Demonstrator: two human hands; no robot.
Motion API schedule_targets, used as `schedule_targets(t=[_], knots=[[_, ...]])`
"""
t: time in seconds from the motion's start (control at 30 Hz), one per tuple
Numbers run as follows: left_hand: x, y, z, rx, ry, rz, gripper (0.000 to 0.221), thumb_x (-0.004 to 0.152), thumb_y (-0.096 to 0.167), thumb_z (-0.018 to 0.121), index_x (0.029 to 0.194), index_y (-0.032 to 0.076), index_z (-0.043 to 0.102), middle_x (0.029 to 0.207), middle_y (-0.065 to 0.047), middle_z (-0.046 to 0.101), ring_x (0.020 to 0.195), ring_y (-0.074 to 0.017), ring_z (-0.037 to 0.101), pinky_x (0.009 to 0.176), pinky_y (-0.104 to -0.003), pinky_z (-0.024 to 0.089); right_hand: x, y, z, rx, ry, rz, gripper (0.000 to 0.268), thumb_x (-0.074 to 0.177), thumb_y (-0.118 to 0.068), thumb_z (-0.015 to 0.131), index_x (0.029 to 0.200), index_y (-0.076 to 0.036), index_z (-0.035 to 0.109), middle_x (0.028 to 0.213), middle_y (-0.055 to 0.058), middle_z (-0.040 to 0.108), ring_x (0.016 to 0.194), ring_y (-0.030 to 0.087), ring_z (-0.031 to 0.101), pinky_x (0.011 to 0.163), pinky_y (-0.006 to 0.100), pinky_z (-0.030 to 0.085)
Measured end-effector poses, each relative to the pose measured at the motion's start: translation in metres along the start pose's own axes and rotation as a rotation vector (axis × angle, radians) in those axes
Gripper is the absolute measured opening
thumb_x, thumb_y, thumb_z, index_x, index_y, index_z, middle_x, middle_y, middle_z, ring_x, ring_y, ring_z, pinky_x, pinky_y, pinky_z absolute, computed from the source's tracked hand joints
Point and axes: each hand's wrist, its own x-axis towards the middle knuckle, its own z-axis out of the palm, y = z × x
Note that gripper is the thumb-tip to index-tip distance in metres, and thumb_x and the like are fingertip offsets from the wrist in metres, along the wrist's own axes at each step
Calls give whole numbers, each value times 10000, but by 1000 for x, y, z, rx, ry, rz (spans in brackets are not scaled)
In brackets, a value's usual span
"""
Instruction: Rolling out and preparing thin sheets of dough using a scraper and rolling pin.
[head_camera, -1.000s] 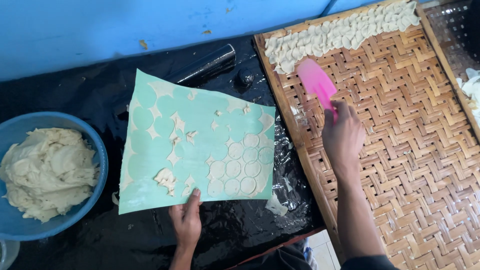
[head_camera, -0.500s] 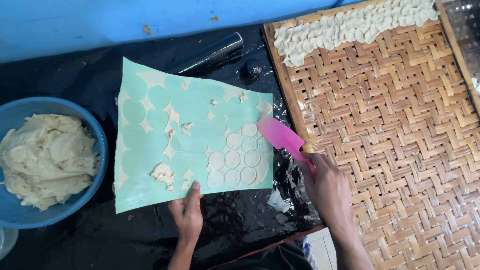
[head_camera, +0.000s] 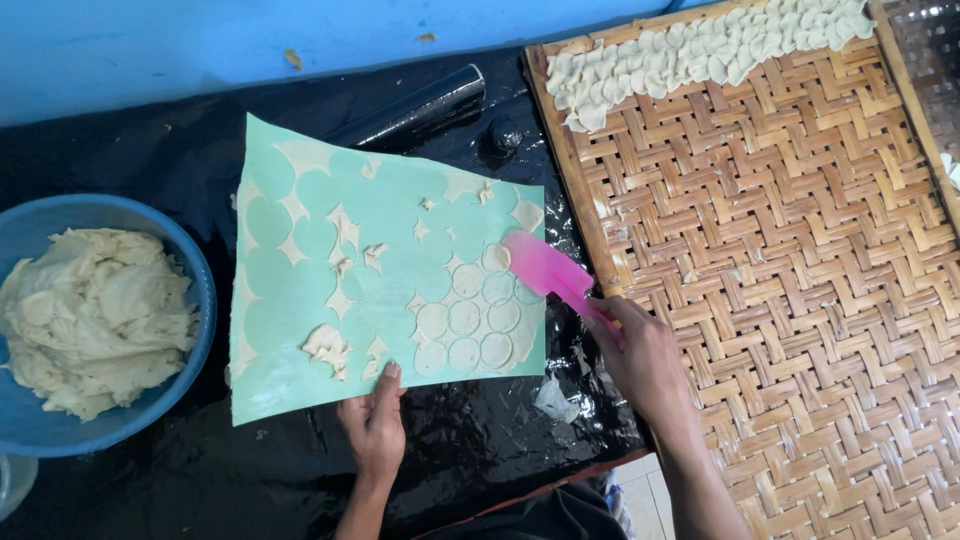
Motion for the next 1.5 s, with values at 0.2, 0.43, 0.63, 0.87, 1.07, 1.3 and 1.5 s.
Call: schedule_targets(t=[0.2, 0.43, 0.63, 0.87, 1.07, 1.3, 1.5], knots=[[2, 8, 5, 44, 23, -29, 244, 977, 9, 615, 1202, -84, 604, 992, -104, 711, 795, -92, 651, 655, -248, 553, 6, 23, 3, 218, -150, 165, 269, 950, -224, 733, 1173, -75, 753, 692, 146, 732, 591, 142, 619, 544, 303, 482], [-1, 1, -1, 54, 55, -46, 231, 979, 4, 626, 1189, -90, 617, 989, -98, 713, 786, -87, 640, 642, -246, 534, 15, 55, 17, 672, -170, 168, 221, 957, -136, 692, 1145, -25, 724, 785, -20, 660, 597, 41, 547, 499, 224, 425], [2, 8, 6, -9, 16, -25, 231, 985, -4, 611, 1198, -92, 603, 1023, -121, 700, 845, -112, 653, 681, -267, 550, 47, 78, 1, 709, 22, 167, 218, 1003, -168, 678, 1174, -37, 704, 744, 8, 611, 594, 49, 523, 493, 201, 378], [1, 4, 3, 40, 44, -46, 196, 984, 2, 627, 1146, -108, 622, 996, -126, 695, 828, -121, 645, 691, -283, 562, 115, 96, -12, 429, 326, 106, 257, 1027, -182, 672, 1203, 4, 681, 907, 84, 731, 686, 98, 689, 570, 249, 542], [0, -1, -3, 87, 65, -68, 173, 989, 41, 654, 1077, -108, 658, 914, -119, 697, 744, -110, 609, 630, -268, 526, 136, 96, -10, 349, 330, 121, 269, 1010, -197, 691, 1185, 7, 703, 884, 101, 735, 672, 145, 684, 594, 304, 532], [1, 3, 0, 78, 73, -71, 189, 971, 45, 666, 1087, -103, 648, 934, -110, 695, 761, -106, 610, 644, -260, 517, 132, 94, -10, 38, 452, 32, 222, 1015, -188, 693, 1141, -9, 724, 935, 157, 755, 734, 265, 718, 655, 413, 544], [1, 3, -2, 91, 43, -90, 192, 989, 34, 647, 1110, -115, 642, 967, -151, 697, 790, -140, 634, 663, -286, 548, 121, 61, -22, -307, 472, 84, 211, 1041, -139, 650, 1217, -27, 682, 1087, 189, 702, 595, 306, 688, 486, 449, 516]])
